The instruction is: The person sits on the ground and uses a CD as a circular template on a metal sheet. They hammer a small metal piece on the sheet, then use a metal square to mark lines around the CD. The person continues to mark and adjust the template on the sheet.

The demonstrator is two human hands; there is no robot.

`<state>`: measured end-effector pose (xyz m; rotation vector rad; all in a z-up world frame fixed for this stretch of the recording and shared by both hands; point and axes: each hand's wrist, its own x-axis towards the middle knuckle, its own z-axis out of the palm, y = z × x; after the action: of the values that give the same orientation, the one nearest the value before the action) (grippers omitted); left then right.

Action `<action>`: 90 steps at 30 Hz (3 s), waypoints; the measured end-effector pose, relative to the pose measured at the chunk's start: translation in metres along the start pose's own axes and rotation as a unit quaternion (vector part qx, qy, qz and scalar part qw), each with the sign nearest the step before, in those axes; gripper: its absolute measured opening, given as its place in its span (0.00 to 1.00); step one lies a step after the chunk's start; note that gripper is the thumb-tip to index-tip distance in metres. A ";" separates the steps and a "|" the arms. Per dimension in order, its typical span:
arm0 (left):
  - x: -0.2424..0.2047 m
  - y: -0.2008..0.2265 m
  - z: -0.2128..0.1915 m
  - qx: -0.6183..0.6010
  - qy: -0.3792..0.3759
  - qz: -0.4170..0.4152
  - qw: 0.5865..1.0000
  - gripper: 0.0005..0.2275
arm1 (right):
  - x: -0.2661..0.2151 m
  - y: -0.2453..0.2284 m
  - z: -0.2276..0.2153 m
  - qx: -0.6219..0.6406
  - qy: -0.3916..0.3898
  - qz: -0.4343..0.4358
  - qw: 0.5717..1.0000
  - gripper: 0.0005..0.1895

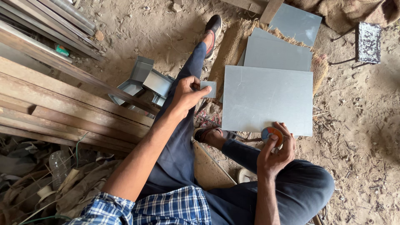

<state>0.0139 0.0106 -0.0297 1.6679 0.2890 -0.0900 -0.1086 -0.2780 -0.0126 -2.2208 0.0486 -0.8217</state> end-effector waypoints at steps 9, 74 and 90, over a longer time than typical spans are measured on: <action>-0.017 -0.009 -0.018 -0.032 0.013 0.025 0.999 0.08 | -0.003 -0.006 0.001 0.005 0.001 -0.013 1.000 0.12; -0.036 -0.002 0.001 -0.128 0.047 -0.036 0.990 0.07 | 0.002 0.006 0.000 0.021 -0.006 0.011 1.000 0.13; -0.127 -0.007 0.010 -0.178 -0.014 -0.134 0.975 0.08 | 0.048 -0.029 0.015 -0.132 -0.127 0.058 0.981 0.27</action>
<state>-0.1089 -0.0164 -0.0084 1.2643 0.4799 -0.2490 -0.0683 -0.2612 0.0253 -2.5300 0.1694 -0.4852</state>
